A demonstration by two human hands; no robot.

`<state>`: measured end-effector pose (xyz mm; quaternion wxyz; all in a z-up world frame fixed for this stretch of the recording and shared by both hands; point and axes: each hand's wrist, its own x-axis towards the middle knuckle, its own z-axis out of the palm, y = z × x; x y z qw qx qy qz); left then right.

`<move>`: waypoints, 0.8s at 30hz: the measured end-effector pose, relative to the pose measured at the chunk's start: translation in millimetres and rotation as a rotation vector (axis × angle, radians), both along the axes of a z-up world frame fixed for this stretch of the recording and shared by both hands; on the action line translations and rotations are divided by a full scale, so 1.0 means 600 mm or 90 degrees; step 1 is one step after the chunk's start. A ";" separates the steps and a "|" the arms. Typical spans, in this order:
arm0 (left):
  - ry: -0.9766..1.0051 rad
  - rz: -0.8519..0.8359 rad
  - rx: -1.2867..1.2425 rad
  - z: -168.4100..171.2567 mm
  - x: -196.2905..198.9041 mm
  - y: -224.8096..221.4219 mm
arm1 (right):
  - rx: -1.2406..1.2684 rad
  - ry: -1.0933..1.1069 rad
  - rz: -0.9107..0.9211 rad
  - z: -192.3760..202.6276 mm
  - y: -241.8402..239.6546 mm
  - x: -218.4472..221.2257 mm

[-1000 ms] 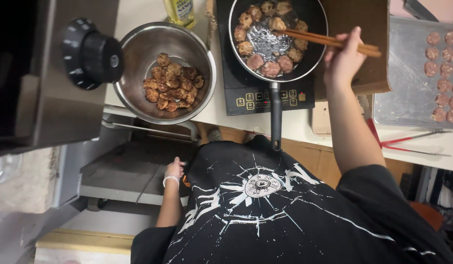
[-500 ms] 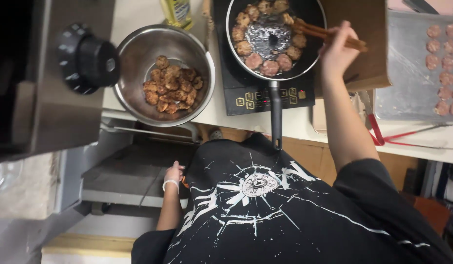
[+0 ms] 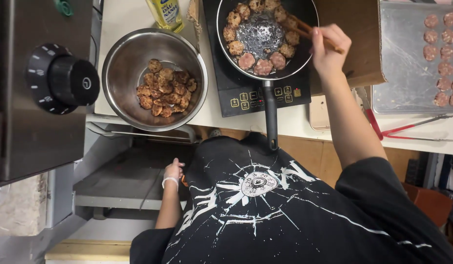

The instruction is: Frying meat patties in a pan and transferring them to a bowl and tray.

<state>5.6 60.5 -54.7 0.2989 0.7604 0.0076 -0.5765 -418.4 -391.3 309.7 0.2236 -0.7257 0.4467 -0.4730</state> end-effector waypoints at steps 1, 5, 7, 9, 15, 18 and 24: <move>0.000 -0.004 0.000 -0.004 0.000 0.001 | 0.000 0.000 -0.004 -0.002 -0.011 0.005; -0.001 0.002 0.001 -0.007 0.001 -0.007 | -0.189 0.218 0.075 -0.012 -0.046 0.032; -0.005 0.005 -0.005 -0.002 0.002 -0.013 | -0.200 0.261 0.107 -0.019 -0.057 0.042; 0.008 0.025 -0.008 0.000 0.003 -0.020 | -0.225 0.375 0.128 -0.027 -0.069 0.046; 0.017 0.020 -0.006 0.007 -0.007 -0.022 | -0.246 0.430 0.188 -0.030 -0.108 0.057; 0.011 0.028 0.023 0.012 -0.015 -0.021 | -0.225 0.294 0.139 -0.036 -0.127 0.051; -0.021 0.000 0.023 0.008 -0.013 -0.020 | 0.242 -0.100 -0.071 -0.011 -0.127 0.056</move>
